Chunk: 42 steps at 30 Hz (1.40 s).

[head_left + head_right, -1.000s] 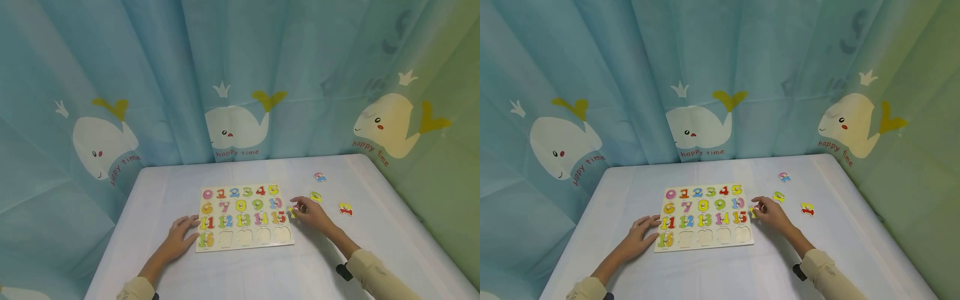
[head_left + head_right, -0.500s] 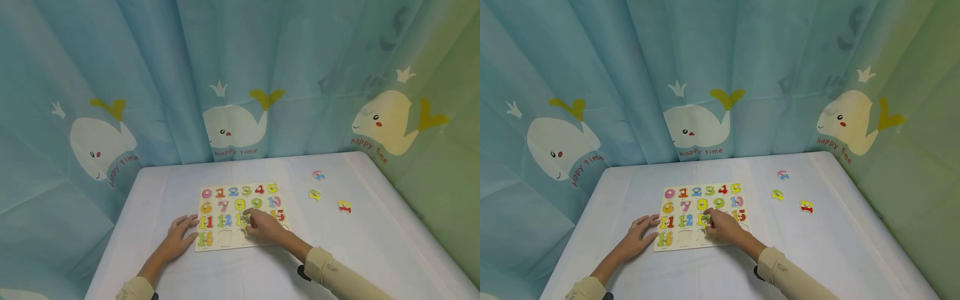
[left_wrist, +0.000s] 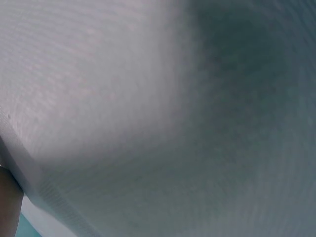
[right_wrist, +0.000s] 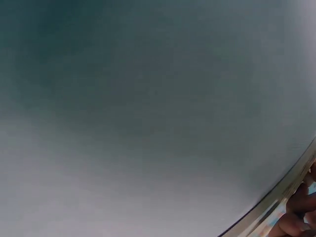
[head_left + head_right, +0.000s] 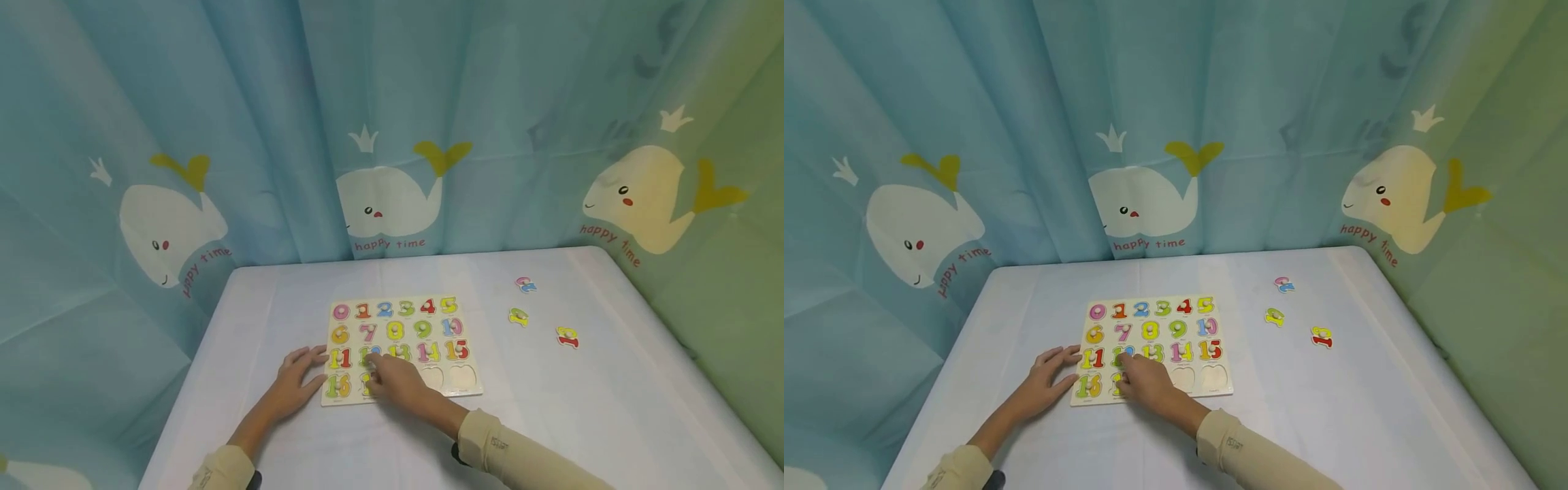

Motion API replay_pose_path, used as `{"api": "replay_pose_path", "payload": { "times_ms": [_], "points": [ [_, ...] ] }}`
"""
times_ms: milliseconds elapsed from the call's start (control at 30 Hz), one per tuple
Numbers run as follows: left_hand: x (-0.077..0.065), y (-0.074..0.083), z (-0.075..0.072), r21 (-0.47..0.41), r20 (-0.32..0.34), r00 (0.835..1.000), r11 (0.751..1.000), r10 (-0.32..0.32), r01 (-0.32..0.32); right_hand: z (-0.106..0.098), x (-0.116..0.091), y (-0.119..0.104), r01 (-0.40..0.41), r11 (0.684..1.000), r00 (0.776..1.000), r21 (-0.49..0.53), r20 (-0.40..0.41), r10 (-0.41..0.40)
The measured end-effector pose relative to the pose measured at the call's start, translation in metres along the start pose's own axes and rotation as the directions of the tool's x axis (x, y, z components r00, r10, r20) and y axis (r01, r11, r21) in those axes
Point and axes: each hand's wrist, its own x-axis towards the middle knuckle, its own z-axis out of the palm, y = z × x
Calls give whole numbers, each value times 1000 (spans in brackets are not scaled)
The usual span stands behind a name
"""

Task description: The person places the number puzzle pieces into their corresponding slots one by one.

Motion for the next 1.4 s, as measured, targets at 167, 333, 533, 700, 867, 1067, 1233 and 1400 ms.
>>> {"api": "replay_pose_path", "payload": {
  "times_ms": [167, 333, 533, 700, 867, 1067, 1233, 1400],
  "points": [
    [3, -2, -1, 8, 11, 1000, 1000, -6, 6, 2, 3, -6, -6, 997, 998, -81, -59, 1],
    [3, -1, -2, 8, 4, 1000, 1000, -6, 6, 6, 5, -14, -59, 988, 996, -139, -78, 48],
    [4, 0, -3, 3, -8, 1000, 1000, 13, -13, 7, 5, -17, -89, 978, 994, -188, -78, 76],
    [4, 1, -2, 3, -16, 1000, 1000, 19, -19, 8, 2, -13, -57, 982, 997, -181, -53, 48],
    [2, 1, 1, 4, -21, 999, 1000, 28, -27, 5, -4, 1, -81, 996, 996, 38, 44, 79],
    [2, 3, 2, 12, -4, 1000, 1000, -5, 5, -11, -16, 28, -138, 965, 990, 224, 72, 124],
    [3, 4, 1, 11, 4, 1000, 1000, -10, 10, -31, -26, 58, -152, 970, 987, 190, -25, 159],
    [0, 1, 0, 9, 4, 1000, 1000, -7, 7, -51, -37, 89, -237, 952, 961, 193, -99, 259]
  ]
}}
